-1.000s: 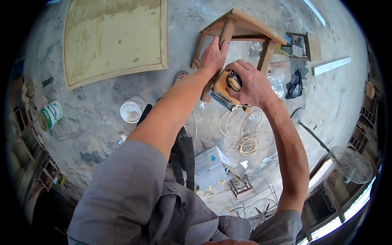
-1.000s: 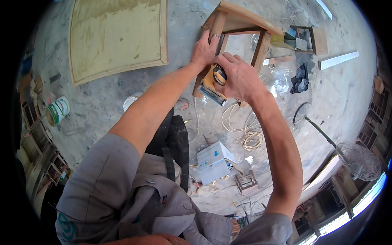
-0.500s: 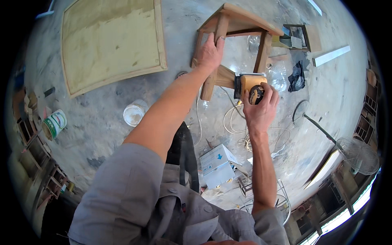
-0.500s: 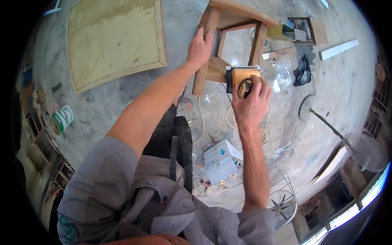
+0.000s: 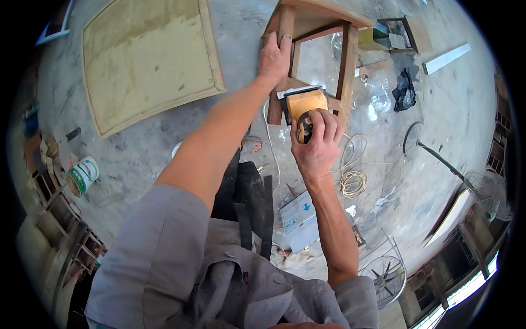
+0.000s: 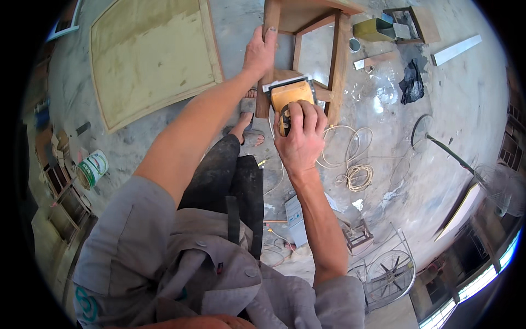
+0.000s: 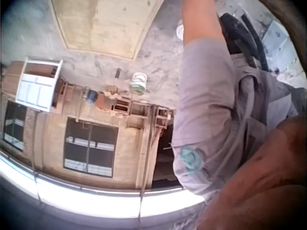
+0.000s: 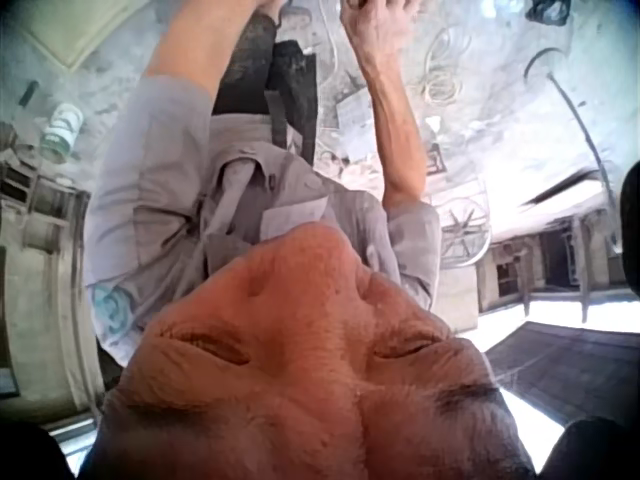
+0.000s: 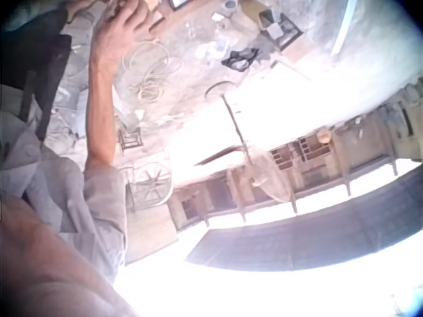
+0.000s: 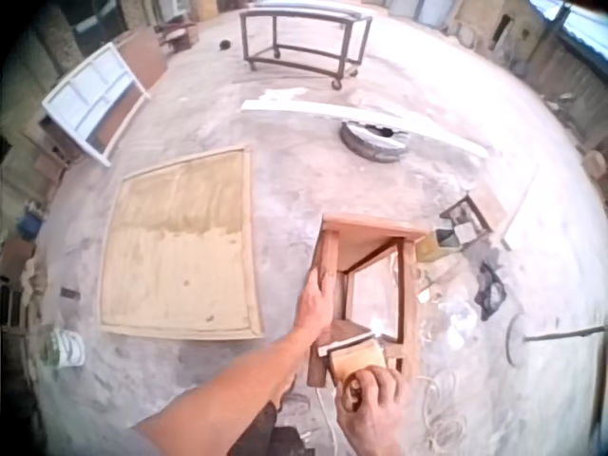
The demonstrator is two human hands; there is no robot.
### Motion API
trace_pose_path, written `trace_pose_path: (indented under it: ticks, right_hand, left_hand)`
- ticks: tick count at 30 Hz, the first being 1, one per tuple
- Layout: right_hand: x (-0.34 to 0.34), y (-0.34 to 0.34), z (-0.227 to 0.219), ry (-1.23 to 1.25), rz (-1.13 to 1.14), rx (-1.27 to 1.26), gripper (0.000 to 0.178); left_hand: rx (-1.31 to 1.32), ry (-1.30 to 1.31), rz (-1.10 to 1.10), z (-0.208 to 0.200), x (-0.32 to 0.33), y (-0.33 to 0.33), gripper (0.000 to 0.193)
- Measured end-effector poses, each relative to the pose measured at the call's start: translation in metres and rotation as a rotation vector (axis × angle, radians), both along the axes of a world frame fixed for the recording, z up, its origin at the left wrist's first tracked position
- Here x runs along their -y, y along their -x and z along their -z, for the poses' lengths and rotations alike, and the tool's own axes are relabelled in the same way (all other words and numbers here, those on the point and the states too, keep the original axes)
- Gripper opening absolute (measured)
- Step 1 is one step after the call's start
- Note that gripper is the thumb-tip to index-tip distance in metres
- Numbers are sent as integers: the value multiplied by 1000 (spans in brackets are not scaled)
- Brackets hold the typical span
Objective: The person uses an electric sander to smooth the surfaces of a wooden drawer and a small wooden stool. They work on the drawer front and sides, then move to the stool, sanding the legs, seat frame, and underside.
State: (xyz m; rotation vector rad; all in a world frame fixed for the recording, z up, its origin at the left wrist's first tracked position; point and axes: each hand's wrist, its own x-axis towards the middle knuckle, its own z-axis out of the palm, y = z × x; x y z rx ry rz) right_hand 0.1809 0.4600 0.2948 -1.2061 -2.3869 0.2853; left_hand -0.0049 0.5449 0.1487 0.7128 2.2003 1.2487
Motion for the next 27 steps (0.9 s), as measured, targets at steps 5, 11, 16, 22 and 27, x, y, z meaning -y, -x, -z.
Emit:
trace_pose_path:
  ticks: [5, 11, 16, 22, 27]
  right_hand:
    - [16, -35, -8, 168, 11, 36, 50]
    - [27, -43, -30, 792, 411, -281, 63]
    - [6, -20, -15, 813, 395, -188, 67]
    - [9, -19, -20, 811, 310, -145, 63]
    - [2, -12, -17, 814, 383, -204, 61]
  left_hand:
    - [69, 8, 33, 1, 1, 0, 48]
    - [30, -19, 44, 5, 1, 6, 49]
    - [41, 2, 41, 4, -2, 1, 49]
    - [25, -8, 48, 9, 0, 5, 47]
    - [45, 26, 50, 6, -2, 4, 49]
